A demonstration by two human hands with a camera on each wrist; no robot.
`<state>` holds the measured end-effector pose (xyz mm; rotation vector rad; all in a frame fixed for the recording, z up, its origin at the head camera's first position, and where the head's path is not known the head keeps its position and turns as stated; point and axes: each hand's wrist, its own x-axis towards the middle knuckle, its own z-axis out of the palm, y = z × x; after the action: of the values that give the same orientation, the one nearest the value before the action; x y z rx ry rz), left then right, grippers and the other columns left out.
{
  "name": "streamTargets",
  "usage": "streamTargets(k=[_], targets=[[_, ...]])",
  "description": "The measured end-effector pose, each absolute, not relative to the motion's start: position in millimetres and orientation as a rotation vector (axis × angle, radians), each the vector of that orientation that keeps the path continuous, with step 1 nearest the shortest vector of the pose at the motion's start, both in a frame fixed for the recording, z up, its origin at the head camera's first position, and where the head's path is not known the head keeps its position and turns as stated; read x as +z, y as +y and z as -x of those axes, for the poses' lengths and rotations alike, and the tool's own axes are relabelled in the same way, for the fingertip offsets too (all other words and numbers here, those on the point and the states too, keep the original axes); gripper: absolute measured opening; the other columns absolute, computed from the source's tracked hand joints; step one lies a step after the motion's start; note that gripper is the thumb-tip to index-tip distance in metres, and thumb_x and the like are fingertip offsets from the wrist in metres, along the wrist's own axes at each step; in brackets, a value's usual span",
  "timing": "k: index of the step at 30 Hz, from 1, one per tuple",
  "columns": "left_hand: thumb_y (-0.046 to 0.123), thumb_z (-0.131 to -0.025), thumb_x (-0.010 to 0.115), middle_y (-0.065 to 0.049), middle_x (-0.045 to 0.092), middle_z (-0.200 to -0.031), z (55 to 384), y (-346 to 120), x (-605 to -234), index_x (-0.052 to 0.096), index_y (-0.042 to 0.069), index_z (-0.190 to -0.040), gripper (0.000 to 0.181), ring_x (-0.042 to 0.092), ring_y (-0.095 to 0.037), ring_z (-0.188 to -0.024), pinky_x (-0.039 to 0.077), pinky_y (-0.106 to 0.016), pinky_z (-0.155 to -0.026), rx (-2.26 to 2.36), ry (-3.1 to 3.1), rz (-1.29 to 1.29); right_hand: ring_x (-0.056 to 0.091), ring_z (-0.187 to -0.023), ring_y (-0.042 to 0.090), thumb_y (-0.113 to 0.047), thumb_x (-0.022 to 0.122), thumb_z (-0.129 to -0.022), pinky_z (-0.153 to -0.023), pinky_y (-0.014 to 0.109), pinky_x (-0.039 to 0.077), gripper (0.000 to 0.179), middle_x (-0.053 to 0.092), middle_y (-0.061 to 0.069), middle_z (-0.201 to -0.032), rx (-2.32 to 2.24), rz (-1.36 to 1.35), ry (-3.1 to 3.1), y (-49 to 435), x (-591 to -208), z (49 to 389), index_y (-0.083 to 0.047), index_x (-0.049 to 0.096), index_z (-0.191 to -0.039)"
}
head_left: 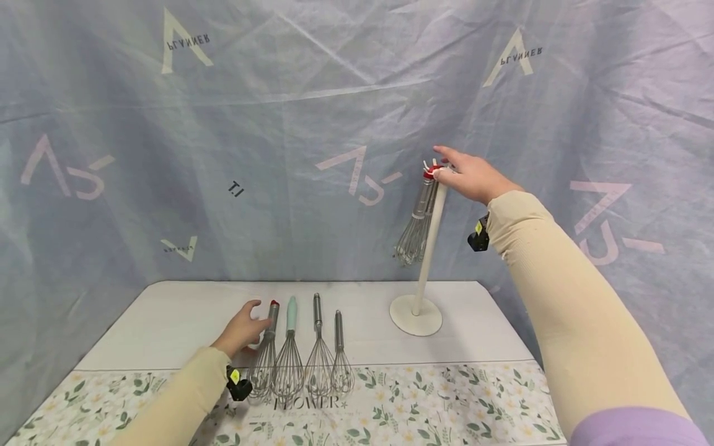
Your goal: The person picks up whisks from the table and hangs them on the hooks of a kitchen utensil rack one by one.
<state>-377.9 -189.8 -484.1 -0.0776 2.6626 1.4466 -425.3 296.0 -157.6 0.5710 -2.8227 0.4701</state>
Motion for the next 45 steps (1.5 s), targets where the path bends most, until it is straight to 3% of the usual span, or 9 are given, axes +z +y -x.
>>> streamTargets(k=[4, 10, 13, 17, 20, 25, 32, 45], targets=[[0.024, -0.099, 0.063, -0.039, 0.026, -0.153, 374.0, -188.5, -487.0, 0.017, 0.002, -0.159, 0.079, 0.062, -0.054, -0.108, 0.059, -0.051, -0.071, 1.470, 2.589, 0.118, 0.040, -0.140, 0.043, -0.047, 0.038, -0.101, -0.107, 0.062, 0.036, 0.071, 0.036, 0.018, -0.159, 0.461, -0.575, -2.815, 295.9, -157.6, 424.5, -0.023, 0.017, -0.164], [0.020, -0.095, 0.069, -0.037, 0.027, -0.153, 372.6, -188.1, -494.9, 0.021, 0.000, -0.157, 0.082, 0.062, -0.049, -0.109, 0.058, -0.046, -0.074, 1.444, 2.599, 0.106, 0.040, -0.140, 0.043, -0.047, 0.039, -0.101, -0.108, 0.061, 0.036, 0.071, 0.037, 0.019, -0.158, 0.463, -0.585, -2.810, 295.1, -157.9, 424.7, -0.022, 0.018, -0.164], [0.018, -0.094, 0.070, -0.038, 0.038, -0.146, 373.7, -188.3, -497.6, 0.028, -0.005, -0.153, 0.076, 0.063, -0.045, -0.107, 0.057, -0.045, -0.075, 1.429, 2.626, 0.084, 0.041, -0.139, 0.043, -0.048, 0.039, -0.101, -0.107, 0.061, 0.036, 0.071, 0.037, 0.019, -0.159, 0.459, -0.585, -2.810, 295.0, -158.0, 425.8, -0.022, 0.017, -0.164], [0.015, -0.094, 0.069, -0.032, 0.059, -0.122, 375.2, -188.0, -498.3, 0.040, -0.010, -0.144, 0.063, 0.066, -0.032, -0.092, 0.056, -0.041, -0.069, 1.425, 2.626, 0.086, 0.041, -0.140, 0.044, -0.049, 0.039, -0.101, -0.107, 0.062, 0.036, 0.071, 0.036, 0.018, -0.159, 0.456, -0.578, -2.811, 295.9, -159.0, 427.7, -0.023, 0.017, -0.164], [0.013, -0.094, 0.067, -0.027, 0.064, -0.113, 374.6, -186.3, -497.1, 0.043, -0.011, -0.142, 0.059, 0.066, -0.027, -0.085, 0.056, -0.039, -0.066, 1.438, 2.607, 0.100, 0.040, -0.140, 0.044, -0.048, 0.039, -0.101, -0.108, 0.062, 0.036, 0.071, 0.036, 0.018, -0.159, 0.463, -0.577, -2.811, 295.8, -159.3, 427.7, -0.023, 0.017, -0.164], [0.015, -0.095, 0.065, -0.028, 0.062, -0.117, 372.8, -183.3, -496.3, 0.041, -0.008, -0.146, 0.060, 0.064, -0.028, -0.083, 0.054, -0.039, -0.061, 1.468, 2.581, 0.137, 0.040, -0.140, 0.044, -0.049, 0.038, -0.101, -0.108, 0.062, 0.035, 0.071, 0.035, 0.019, -0.159, 0.462, -0.573, -2.812, 296.0, -159.1, 427.2, -0.024, 0.017, -0.164], [0.016, -0.094, 0.066, -0.023, 0.065, -0.107, 371.2, -182.2, -493.3, 0.042, -0.004, -0.145, 0.059, 0.060, -0.027, -0.063, 0.051, -0.038, -0.050, 1.481, 2.556, 0.166, 0.040, -0.140, 0.044, -0.049, 0.037, -0.102, -0.108, 0.063, 0.035, 0.070, 0.035, 0.018, -0.159, 0.462, -0.566, -2.813, 296.7, -160.3, 426.2, -0.025, 0.017, -0.164], [0.014, -0.094, 0.064, -0.022, 0.063, -0.098, 374.3, -183.7, -489.9, 0.043, -0.007, -0.141, 0.055, 0.056, -0.026, -0.059, 0.050, -0.036, -0.047, 1.500, 2.516, 0.162, 0.040, -0.140, 0.043, -0.048, 0.038, -0.102, -0.108, 0.062, 0.035, 0.070, 0.036, 0.018, -0.159, 0.467, -0.563, -2.808, 295.6, -159.4, 423.8, -0.024, 0.018, -0.164]])
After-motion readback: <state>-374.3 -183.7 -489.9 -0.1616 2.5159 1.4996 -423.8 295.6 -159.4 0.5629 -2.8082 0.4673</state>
